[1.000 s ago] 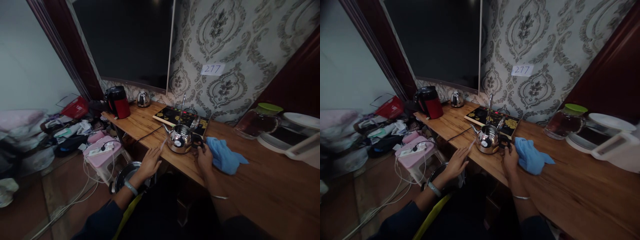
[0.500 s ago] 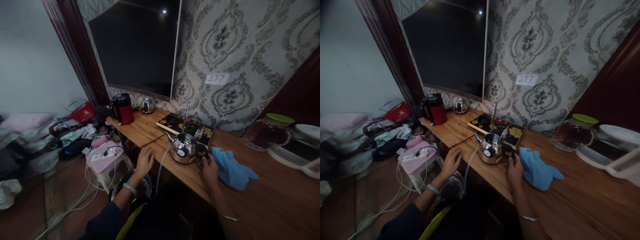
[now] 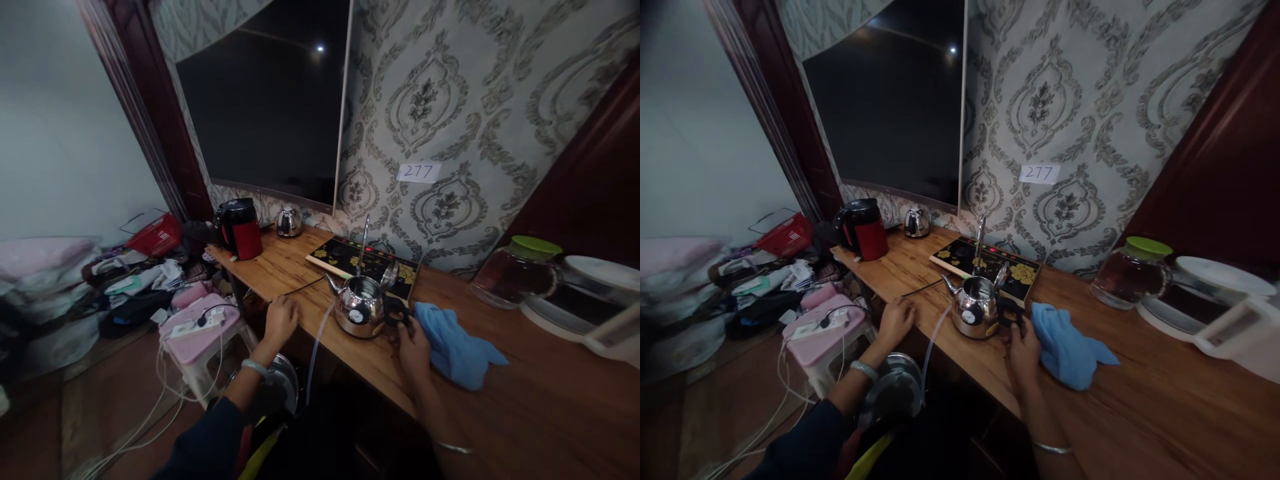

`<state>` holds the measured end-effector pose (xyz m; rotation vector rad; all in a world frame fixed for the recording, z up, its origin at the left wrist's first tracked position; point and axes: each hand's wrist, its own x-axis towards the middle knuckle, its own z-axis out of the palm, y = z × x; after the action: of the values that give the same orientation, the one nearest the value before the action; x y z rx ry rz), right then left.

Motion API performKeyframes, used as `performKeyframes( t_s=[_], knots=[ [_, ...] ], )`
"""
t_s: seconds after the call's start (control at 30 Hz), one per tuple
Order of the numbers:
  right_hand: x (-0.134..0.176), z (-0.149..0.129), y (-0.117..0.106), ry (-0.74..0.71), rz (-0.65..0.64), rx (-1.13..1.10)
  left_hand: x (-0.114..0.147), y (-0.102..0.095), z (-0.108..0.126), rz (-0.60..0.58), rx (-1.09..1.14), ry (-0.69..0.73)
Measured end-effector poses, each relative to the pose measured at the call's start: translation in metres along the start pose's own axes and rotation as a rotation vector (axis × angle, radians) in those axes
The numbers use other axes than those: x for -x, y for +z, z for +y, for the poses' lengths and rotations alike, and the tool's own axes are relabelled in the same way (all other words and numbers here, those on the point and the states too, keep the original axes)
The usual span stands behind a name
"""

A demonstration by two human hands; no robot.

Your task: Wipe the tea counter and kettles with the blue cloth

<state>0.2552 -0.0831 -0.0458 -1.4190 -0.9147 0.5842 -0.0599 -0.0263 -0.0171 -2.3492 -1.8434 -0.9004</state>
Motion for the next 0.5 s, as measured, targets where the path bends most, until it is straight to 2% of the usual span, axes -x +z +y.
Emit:
performKeyframes(
  t_s=[0.13,0.33,0.5],
  knots=[
    [0.001,-0.001,0.002,-0.015,0.015,-0.018,-0.015,0.019,0.019,0.015,0.168,0.094],
    [0.003,-0.007,0.007,-0.027,0.028,-0.118,-0.038,0.045,0.032,0.014,0.282,-0.023],
    [0.001,0.000,0.006,-0.080,0.035,-0.142,-0.041,0.049,0.030,-0.006,0.258,-0.062]
  ],
)
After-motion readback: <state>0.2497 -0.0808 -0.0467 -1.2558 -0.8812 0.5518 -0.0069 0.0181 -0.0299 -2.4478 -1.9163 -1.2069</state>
